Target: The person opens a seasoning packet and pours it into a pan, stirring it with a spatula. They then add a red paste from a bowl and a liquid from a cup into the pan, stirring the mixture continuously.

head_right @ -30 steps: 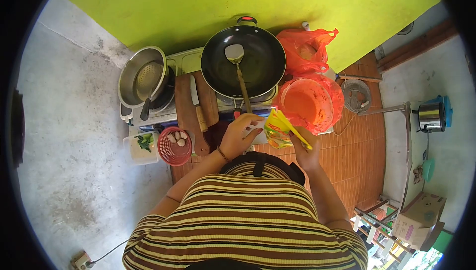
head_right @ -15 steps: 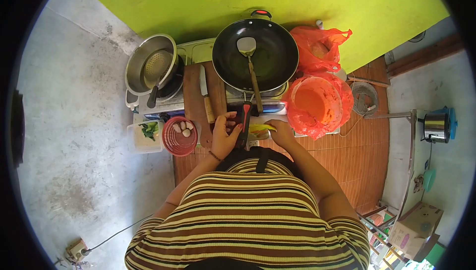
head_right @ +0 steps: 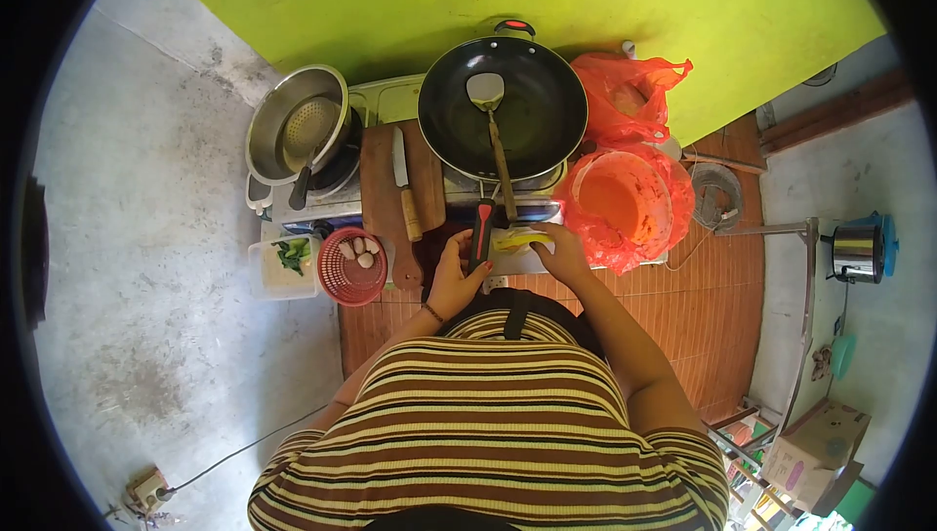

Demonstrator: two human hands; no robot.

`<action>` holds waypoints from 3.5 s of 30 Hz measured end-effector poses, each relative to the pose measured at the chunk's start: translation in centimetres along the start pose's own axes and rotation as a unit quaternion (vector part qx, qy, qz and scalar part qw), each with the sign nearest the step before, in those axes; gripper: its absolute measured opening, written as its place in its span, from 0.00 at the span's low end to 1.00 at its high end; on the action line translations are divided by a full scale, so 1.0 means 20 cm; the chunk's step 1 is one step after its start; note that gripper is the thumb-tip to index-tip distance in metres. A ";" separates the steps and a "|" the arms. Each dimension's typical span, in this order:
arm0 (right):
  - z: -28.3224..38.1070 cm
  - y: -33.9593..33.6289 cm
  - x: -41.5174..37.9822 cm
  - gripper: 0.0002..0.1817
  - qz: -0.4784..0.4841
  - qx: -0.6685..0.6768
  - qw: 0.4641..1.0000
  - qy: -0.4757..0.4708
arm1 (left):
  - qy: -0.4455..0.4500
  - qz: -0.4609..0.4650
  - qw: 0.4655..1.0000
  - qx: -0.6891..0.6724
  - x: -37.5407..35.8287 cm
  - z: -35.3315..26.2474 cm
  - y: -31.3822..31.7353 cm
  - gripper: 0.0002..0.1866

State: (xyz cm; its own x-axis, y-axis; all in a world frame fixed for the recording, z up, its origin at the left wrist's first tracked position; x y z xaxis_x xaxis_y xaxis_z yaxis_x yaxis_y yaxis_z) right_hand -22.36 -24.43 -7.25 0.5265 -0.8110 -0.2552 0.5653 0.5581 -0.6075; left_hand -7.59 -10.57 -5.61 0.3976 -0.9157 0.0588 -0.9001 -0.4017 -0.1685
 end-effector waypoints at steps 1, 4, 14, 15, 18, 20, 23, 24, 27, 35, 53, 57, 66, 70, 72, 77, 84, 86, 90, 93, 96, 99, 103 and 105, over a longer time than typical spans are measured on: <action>0.03 -0.02 -0.01 0.20 -0.003 -0.024 1.000 -0.007 | -0.004 0.001 1.000 -0.006 0.00 0.00 0.00 0.32; 0.08 -0.06 -0.05 0.22 -0.014 -0.099 0.995 -0.025 | -0.006 0.008 1.000 -0.002 0.00 0.02 0.00 0.31; 0.44 -0.13 0.14 0.09 -0.017 0.170 0.984 0.056 | 0.034 0.016 0.998 0.050 0.04 0.14 0.04 0.25; 0.45 -0.10 0.16 0.09 0.012 0.228 0.969 0.090 | 0.034 0.017 0.998 0.051 0.04 0.16 0.05 0.24; 0.29 0.06 0.24 0.10 0.080 0.339 0.908 0.234 | 0.040 0.027 0.996 0.070 0.05 0.19 0.06 0.22; 0.20 0.08 0.34 0.09 0.130 0.393 0.874 0.253 | 0.037 0.031 0.996 0.075 0.05 0.19 0.06 0.21; 0.12 0.01 0.38 0.09 0.166 0.387 0.873 0.246 | 0.030 0.034 0.997 0.068 0.04 0.22 0.07 0.21; 0.13 -0.02 0.38 0.09 0.171 0.372 0.881 0.237 | 0.032 0.036 0.996 0.071 0.04 0.22 0.07 0.21; 0.16 -0.21 0.26 0.09 0.048 0.227 0.958 0.167 | 0.047 0.045 0.995 0.073 0.03 0.21 0.06 0.23; 0.54 -0.52 -0.25 0.22 -0.123 -0.194 0.973 0.034 | -0.047 0.089 0.994 -0.037 -0.03 0.13 0.05 0.27; 0.54 -0.36 -0.06 0.19 -0.129 -0.115 0.984 0.041 | -0.127 0.069 0.957 -0.251 0.05 0.21 0.16 0.11; 0.32 -0.49 0.00 0.19 -0.074 0.029 0.988 0.131 | -0.092 0.053 0.967 -0.230 0.10 0.11 0.11 0.09; 0.35 -0.53 0.51 0.16 -0.042 -0.089 0.994 0.047 | -0.097 0.021 0.977 -0.190 0.15 -0.07 0.04 0.10; 0.51 -0.50 0.63 0.14 -0.043 -0.129 0.991 0.005 | -0.104 0.021 0.983 -0.151 0.10 0.03 0.04 0.12; 0.59 -0.48 0.62 0.13 -0.015 -0.130 0.991 -0.031 | -0.135 0.003 0.978 -0.160 0.06 0.08 0.02 0.13; 0.73 -0.56 0.38 0.13 0.039 -0.277 0.960 0.014 | -0.153 -0.023 0.979 -0.132 0.00 0.18 0.00 0.15; 0.62 -0.48 0.48 0.15 -0.039 -0.274 0.960 0.037 | -0.151 -0.026 0.979 -0.135 0.00 0.15 0.00 0.17; 0.63 -0.44 0.47 0.15 0.001 -0.223 0.975 -0.006 | -0.149 -0.025 0.979 -0.137 0.00 0.16 0.00 0.18; 0.73 -0.52 0.35 0.15 0.075 -0.308 0.947 0.052 | -0.151 -0.027 0.979 -0.136 0.00 0.20 -0.01 0.18; 0.79 -0.58 0.36 0.12 -0.007 -0.359 0.930 0.080 | -0.159 -0.027 0.977 -0.142 0.00 0.16 0.00 0.17; 0.67 -0.46 0.50 0.12 -0.039 -0.309 0.949 0.048 | -0.166 -0.020 0.976 -0.138 -0.01 0.17 0.00 0.17; 0.64 -0.36 0.50 0.12 0.034 -0.244 0.968 -0.047 | -0.157 -0.020 0.976 -0.151 -0.01 0.19 0.00 0.16; 0.75 -0.50 0.36 0.13 0.042 -0.333 0.940 0.060 | -0.161 -0.023 0.976 -0.147 -0.02 0.18 0.00 0.15; 0.76 -0.53 0.38 0.13 -0.008 -0.351 0.933 0.084 | -0.161 -0.016 0.978 -0.132 -0.02 0.18 -0.01 0.14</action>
State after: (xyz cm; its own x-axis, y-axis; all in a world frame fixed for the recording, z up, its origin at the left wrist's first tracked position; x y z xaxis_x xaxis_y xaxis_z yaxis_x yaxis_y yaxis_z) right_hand -14.63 -33.86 8.74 0.3821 -0.8667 -0.3206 -0.0134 0.3417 -0.9397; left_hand -7.00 -10.17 -9.12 0.4235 -0.8679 -0.2597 -0.8840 -0.4586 0.0909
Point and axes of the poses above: each hand's wrist, its own x-axis towards the middle knuckle, its own y-axis out of the palm, z = x × y, the point moved 10 cm from there along x, towards the middle knuckle, and after that the axes turned 15 degrees about y, right-handed, at the moved point
